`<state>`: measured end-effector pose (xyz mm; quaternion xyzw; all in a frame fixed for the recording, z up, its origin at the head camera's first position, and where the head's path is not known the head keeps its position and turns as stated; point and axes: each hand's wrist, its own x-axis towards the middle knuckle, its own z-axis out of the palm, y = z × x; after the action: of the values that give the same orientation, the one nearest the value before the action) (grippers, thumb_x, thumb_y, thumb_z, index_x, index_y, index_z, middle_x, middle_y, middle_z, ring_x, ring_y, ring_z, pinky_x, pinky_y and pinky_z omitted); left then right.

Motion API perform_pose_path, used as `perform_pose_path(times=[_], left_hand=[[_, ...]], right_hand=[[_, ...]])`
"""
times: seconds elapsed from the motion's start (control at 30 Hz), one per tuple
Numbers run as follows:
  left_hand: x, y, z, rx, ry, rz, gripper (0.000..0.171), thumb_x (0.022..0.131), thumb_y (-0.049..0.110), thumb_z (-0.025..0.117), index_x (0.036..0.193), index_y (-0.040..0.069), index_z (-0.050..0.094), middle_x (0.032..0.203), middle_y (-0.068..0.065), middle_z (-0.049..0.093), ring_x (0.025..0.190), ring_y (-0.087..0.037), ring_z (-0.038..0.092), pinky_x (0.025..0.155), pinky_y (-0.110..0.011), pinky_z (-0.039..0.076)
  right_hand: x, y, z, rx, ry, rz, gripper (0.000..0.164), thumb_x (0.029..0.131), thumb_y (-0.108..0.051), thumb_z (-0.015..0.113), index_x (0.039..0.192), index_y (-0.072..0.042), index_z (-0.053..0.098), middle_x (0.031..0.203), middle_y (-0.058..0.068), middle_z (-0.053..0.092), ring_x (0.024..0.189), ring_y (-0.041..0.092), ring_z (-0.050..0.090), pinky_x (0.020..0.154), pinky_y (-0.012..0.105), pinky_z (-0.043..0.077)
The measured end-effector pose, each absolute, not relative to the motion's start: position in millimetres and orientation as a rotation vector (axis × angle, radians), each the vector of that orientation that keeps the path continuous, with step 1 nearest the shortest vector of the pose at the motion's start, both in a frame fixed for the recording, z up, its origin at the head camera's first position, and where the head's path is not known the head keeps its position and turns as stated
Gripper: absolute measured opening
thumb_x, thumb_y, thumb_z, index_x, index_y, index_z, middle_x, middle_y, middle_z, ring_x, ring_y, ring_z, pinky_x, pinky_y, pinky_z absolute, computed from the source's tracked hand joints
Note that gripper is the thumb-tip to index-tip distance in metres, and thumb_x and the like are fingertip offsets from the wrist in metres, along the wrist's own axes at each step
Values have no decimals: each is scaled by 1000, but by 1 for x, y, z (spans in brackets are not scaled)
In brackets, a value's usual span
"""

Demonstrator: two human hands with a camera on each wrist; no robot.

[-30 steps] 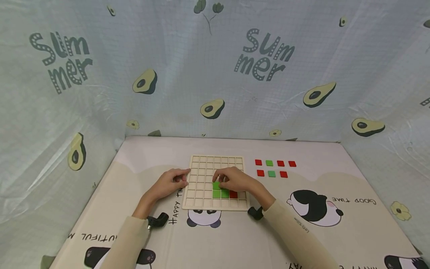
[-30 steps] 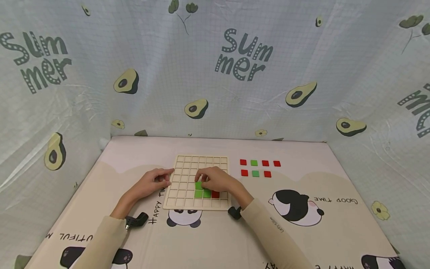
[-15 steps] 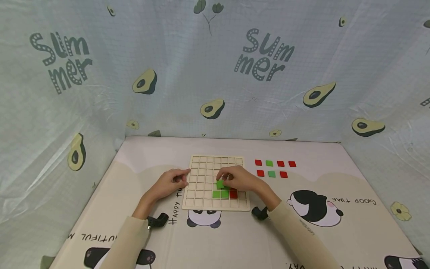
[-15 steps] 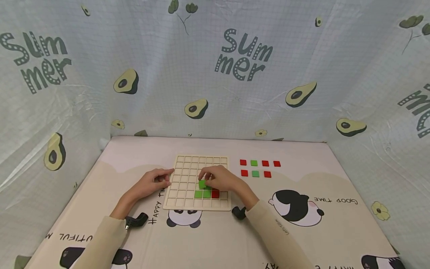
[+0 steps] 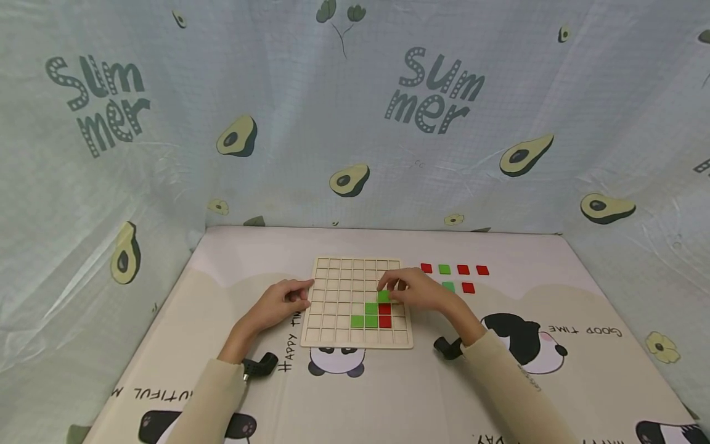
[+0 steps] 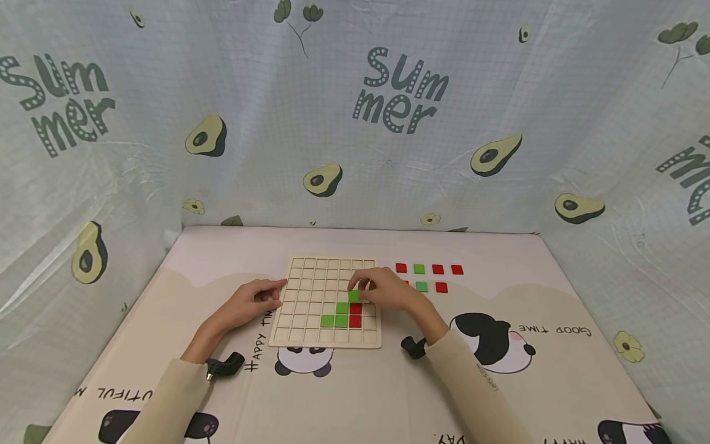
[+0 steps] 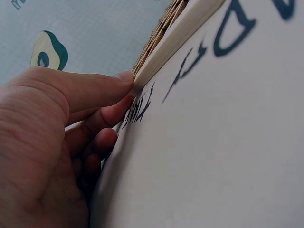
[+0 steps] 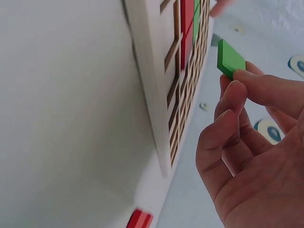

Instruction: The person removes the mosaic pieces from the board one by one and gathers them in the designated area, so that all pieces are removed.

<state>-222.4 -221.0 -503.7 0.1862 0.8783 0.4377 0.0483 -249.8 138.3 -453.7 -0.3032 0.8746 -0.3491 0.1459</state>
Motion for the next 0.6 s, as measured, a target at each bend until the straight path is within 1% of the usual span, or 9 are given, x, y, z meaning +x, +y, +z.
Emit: perform_pose_path(times=[0.13,0.33,0.5,0.6], left_hand=[[-222,-221,-504,561,2679,1338,51,95,14,73,143,2,61,95,-1,62,87,-16,51,77,-25,41],[-223,-222,-505,558,2680,1340,51,95,15,73,142,2,61,95,-1,63,87,-17,50,77,-25,41],[-224,-222,-506,562,2668,1348,51,95,15,73,143,2,61,94,-2,63,86,-17,51,76,-25,41],[-224,-222,-506,569,2663,1351,51,95,15,73,143,1,60,95,-2,63,86,-16,51,76,-24,41]], right_hand=[[-250,151,-449,-846,2524,-1022,22,97,-6,62,112,-17,73,102,4,70,82,18,62,71,29,54],[-252,171,-448,-805,2554,-1014,22,96,-4,62,113,-16,73,100,5,69,75,18,63,68,29,53],[-253,191,-446,-760,2574,-1023,23,96,-4,62,113,-16,73,100,5,68,76,20,64,69,30,53],[-253,203,-444,-742,2597,-1023,22,96,-4,63,111,-17,73,99,5,67,76,18,63,69,30,54]])
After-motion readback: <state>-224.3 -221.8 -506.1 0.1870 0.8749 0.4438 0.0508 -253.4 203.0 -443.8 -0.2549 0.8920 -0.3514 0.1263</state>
